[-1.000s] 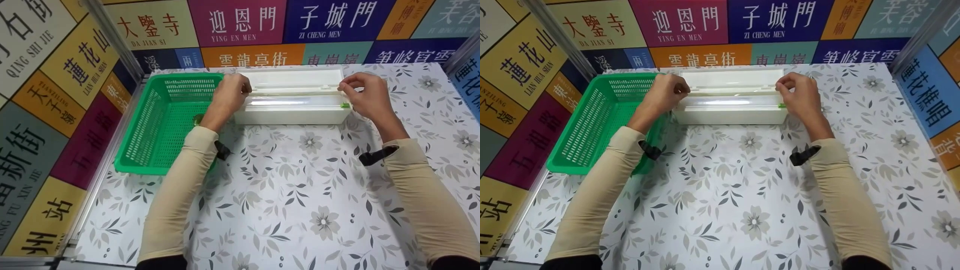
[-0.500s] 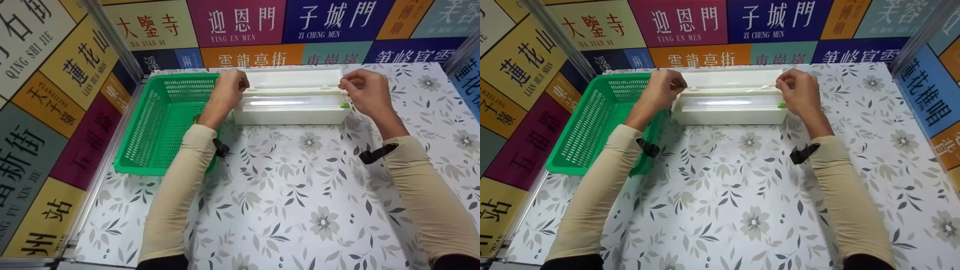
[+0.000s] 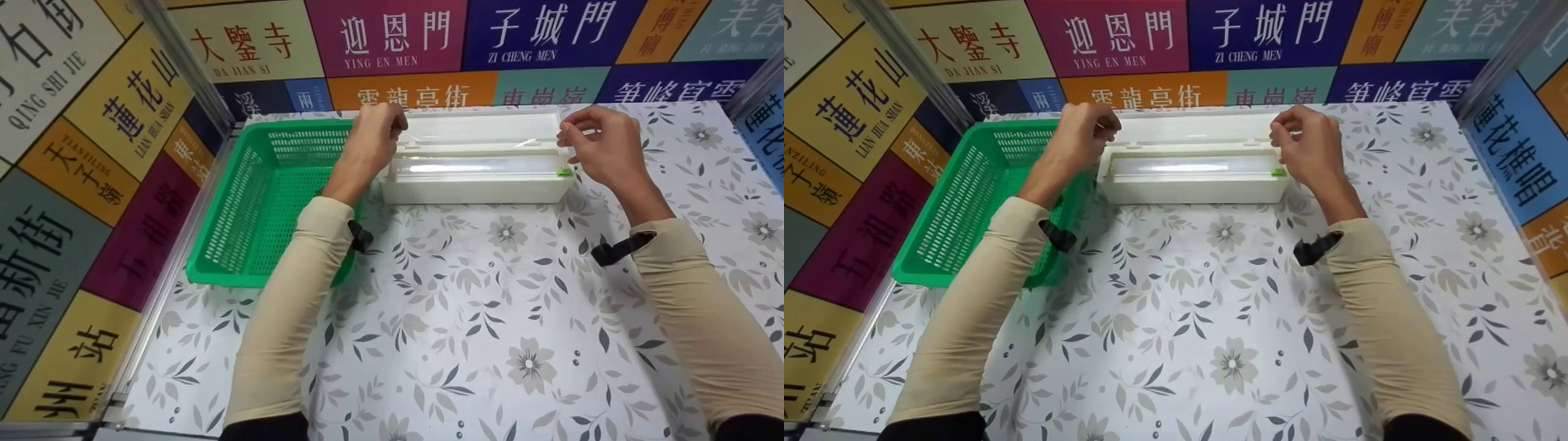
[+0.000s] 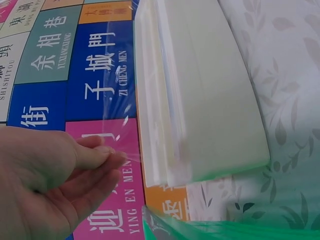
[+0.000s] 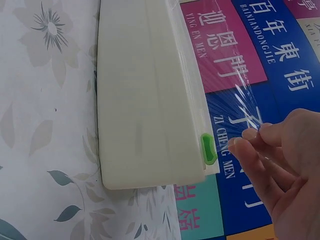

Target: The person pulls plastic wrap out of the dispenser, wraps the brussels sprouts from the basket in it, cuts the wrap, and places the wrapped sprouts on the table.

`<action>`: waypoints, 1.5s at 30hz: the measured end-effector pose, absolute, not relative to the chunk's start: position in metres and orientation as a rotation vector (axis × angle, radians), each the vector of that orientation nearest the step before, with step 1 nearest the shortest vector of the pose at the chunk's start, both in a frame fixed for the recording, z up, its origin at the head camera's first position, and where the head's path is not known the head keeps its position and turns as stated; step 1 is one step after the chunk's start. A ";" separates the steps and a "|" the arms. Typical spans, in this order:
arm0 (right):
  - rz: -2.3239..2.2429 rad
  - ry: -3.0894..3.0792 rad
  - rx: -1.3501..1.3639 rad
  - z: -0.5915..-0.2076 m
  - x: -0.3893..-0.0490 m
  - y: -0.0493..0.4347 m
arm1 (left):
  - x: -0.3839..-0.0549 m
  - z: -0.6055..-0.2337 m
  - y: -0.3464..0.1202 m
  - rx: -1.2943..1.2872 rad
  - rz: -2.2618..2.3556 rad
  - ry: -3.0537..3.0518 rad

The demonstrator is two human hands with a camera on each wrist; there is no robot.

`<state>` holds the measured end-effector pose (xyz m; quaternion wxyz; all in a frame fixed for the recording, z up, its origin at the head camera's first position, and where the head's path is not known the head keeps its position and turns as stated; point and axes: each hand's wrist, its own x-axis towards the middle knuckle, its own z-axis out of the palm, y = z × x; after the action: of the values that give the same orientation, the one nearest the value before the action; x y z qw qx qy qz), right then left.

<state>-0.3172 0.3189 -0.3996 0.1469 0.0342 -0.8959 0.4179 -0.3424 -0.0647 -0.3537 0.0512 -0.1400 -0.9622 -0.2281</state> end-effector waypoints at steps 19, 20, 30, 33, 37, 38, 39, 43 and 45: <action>1.236 -2.567 0.060 -0.380 -0.314 0.321 | -0.340 -0.345 -0.066 -0.437 -0.667 -2.870; 1.228 -2.567 0.059 -0.379 -0.313 0.321 | -0.340 -0.344 -0.066 -0.433 -0.671 -2.867; 1.254 -2.495 0.107 -0.369 -0.309 0.321 | -0.334 -0.339 -0.068 -0.431 -0.668 -2.789; 1.248 -2.474 0.119 -0.367 -0.308 0.322 | -0.333 -0.337 -0.068 -0.442 -0.675 -2.760; 1.222 -2.456 0.121 -0.363 -0.307 0.321 | -0.332 -0.334 -0.068 -0.437 -0.689 -2.740; 1.208 -2.454 0.120 -0.362 -0.307 0.320 | -0.331 -0.333 -0.068 -0.436 -0.694 -2.735; 1.201 -2.449 0.121 -0.361 -0.306 0.320 | -0.331 -0.333 -0.068 -0.435 -0.700 -2.729; 1.201 -2.428 0.124 -0.357 -0.304 0.318 | -0.330 -0.331 -0.070 -0.439 -0.714 -2.696; 1.206 -2.416 0.132 -0.354 -0.303 0.317 | -0.329 -0.330 -0.071 -0.441 -0.719 -2.683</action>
<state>-0.3030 0.3170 -0.3543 0.2171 0.0477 -0.8723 0.4355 -0.3294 -0.0707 -0.3299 0.1638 -0.1547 -0.9411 -0.2521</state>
